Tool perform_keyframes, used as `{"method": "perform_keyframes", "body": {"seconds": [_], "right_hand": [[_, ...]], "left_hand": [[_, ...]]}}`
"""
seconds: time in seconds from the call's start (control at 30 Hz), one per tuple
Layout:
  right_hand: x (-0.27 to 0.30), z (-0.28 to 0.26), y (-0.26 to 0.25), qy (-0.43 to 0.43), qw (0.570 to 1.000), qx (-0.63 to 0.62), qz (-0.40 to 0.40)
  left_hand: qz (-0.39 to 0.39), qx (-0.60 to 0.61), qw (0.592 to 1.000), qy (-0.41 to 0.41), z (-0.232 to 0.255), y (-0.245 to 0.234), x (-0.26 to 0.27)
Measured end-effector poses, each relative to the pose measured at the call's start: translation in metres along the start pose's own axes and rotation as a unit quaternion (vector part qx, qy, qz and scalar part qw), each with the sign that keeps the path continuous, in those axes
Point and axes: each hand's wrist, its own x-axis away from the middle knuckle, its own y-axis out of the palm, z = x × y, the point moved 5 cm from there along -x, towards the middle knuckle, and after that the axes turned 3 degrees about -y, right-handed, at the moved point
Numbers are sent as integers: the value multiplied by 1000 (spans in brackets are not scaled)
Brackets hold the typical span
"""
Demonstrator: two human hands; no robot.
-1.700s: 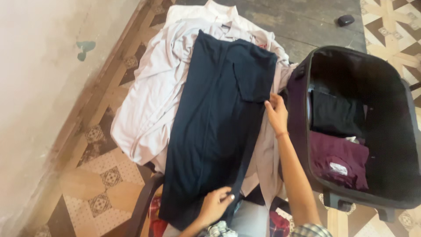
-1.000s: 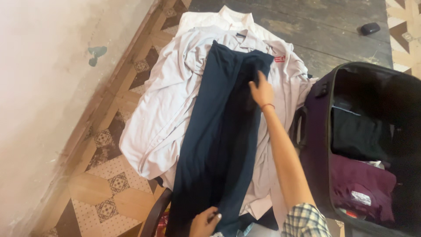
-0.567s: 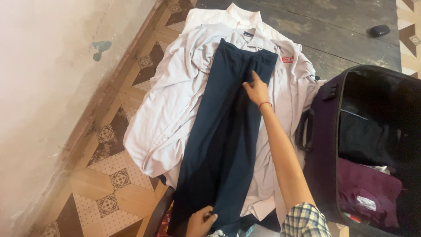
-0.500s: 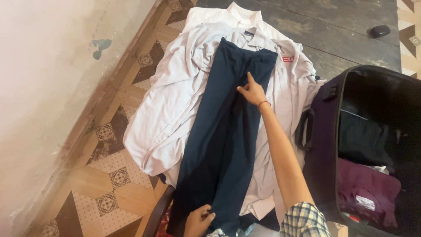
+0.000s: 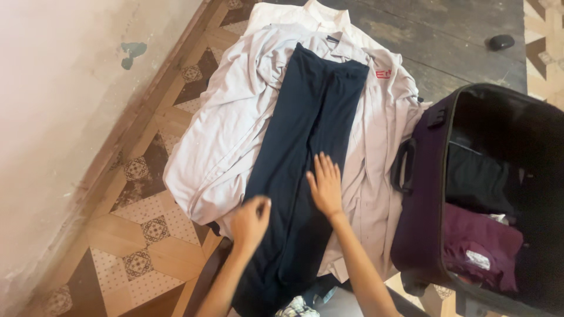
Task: The person folds a pair of dark trousers on a chair and places them into an open suitcase. They then pick up a light-colored shirt, button it up, and begin folding it.
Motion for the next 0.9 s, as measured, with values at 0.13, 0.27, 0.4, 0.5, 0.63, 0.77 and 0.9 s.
{"method": "perform_keyframes", "body": {"seconds": [0.13,0.27,0.4,0.5,0.63,0.77,0.9], "right_hand": [[35,-12,-56,-37,996,-62,-59],[45,-3,-87,-34,996,-84,-22],[45,-6,-85,-33,998,-59,15],[45,1,-83,-18,997,-68,6],[43,4,-80,4,997,-79,-3],[43,9,-77,11,997,-73,0],[43,11,-75,7,998,-69,-8]], "left_hand": [[86,3,992,90,12,22,-84],[145,-63,972,175,33,62,-169],[143,-99,959,224,52,95,-251],[150,-128,953,229,65,118,-300],[137,-168,958,190,78,145,-358],[156,-195,951,180,92,170,-393],[233,-274,902,240,98,190,-407]]}}
